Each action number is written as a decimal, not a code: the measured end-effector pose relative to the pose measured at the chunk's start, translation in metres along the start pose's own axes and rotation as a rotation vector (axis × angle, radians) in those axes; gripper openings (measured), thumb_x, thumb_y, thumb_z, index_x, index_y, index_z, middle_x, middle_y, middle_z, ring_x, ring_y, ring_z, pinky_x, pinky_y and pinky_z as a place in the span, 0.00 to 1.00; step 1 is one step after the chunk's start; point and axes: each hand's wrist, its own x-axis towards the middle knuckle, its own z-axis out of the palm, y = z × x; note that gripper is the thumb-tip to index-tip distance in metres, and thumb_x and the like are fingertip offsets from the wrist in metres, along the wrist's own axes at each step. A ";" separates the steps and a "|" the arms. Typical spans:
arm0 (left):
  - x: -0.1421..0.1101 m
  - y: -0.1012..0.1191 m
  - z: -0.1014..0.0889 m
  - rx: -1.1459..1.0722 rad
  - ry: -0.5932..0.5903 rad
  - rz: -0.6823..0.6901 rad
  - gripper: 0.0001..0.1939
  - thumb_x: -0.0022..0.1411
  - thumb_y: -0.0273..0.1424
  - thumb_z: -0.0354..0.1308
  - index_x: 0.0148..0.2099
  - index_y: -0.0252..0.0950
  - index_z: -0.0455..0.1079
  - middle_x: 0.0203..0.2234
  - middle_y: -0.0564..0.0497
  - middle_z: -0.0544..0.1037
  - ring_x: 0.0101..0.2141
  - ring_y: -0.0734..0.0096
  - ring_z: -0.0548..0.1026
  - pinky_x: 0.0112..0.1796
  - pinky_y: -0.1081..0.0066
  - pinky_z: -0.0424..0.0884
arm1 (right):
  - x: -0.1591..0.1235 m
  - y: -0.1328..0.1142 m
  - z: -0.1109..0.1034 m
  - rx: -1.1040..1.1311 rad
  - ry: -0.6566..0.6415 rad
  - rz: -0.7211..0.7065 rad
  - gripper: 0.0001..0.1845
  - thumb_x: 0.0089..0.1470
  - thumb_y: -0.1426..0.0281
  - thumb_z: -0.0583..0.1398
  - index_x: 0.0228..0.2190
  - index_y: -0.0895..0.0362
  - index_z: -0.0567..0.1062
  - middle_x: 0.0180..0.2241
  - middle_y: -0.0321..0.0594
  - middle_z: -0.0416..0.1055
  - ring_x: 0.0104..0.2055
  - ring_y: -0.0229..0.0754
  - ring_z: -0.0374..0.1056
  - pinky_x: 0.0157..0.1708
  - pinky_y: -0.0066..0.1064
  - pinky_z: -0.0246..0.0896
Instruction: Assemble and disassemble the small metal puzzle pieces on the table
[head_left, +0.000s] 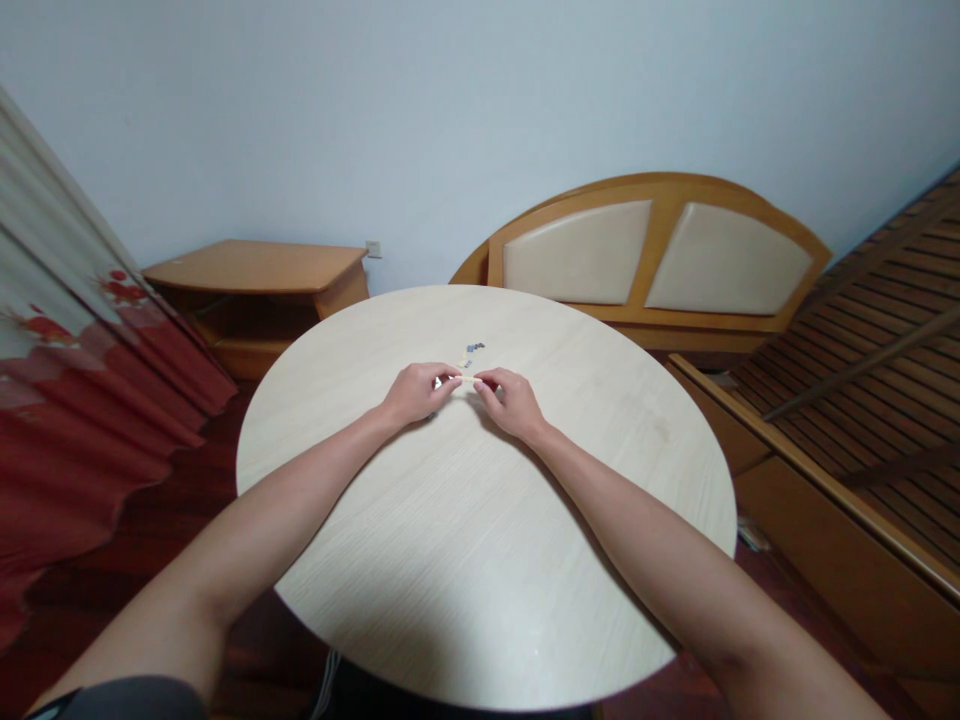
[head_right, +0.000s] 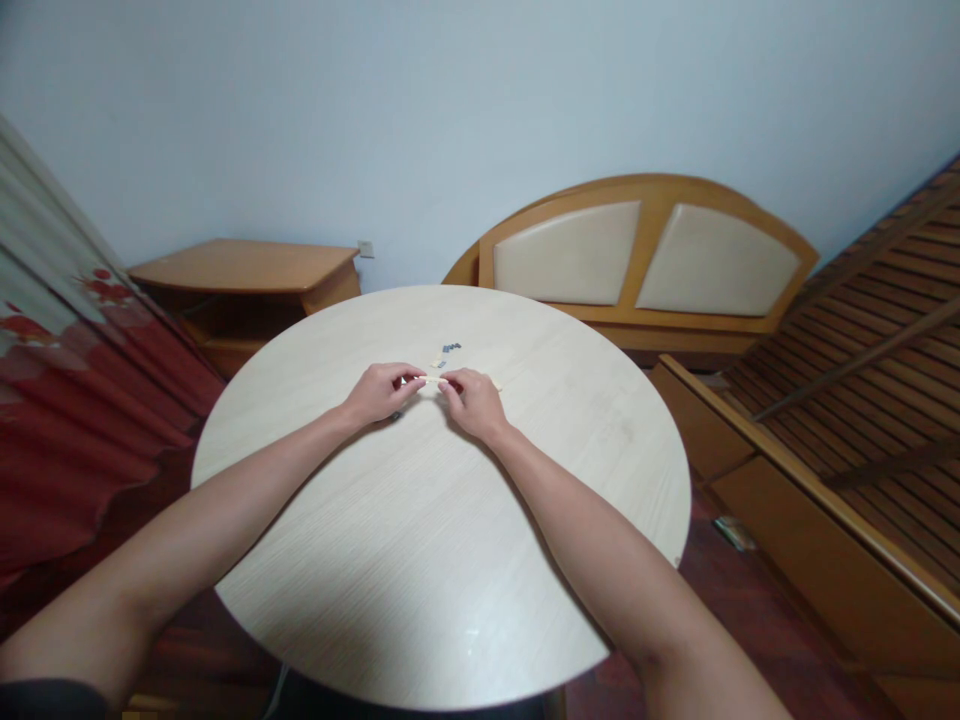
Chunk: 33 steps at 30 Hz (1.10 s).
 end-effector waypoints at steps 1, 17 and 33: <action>0.000 0.000 0.000 -0.003 0.006 0.004 0.12 0.68 0.36 0.59 0.45 0.36 0.81 0.35 0.48 0.84 0.29 0.70 0.76 0.35 0.71 0.69 | 0.000 0.000 0.000 -0.001 -0.003 0.001 0.10 0.63 0.68 0.58 0.39 0.57 0.80 0.37 0.45 0.80 0.39 0.45 0.74 0.44 0.36 0.66; -0.001 0.003 0.003 -0.053 -0.018 0.079 0.11 0.69 0.36 0.59 0.44 0.37 0.81 0.35 0.48 0.84 0.30 0.71 0.78 0.36 0.71 0.71 | 0.000 0.000 0.000 -0.018 -0.030 -0.024 0.10 0.64 0.67 0.59 0.40 0.55 0.81 0.36 0.43 0.78 0.36 0.43 0.72 0.41 0.35 0.66; -0.002 0.004 0.003 0.002 -0.061 0.074 0.13 0.69 0.39 0.59 0.42 0.37 0.81 0.32 0.49 0.84 0.30 0.70 0.78 0.35 0.71 0.69 | 0.000 -0.007 -0.001 0.032 -0.063 -0.073 0.10 0.65 0.65 0.59 0.38 0.55 0.81 0.37 0.44 0.77 0.40 0.44 0.72 0.42 0.35 0.66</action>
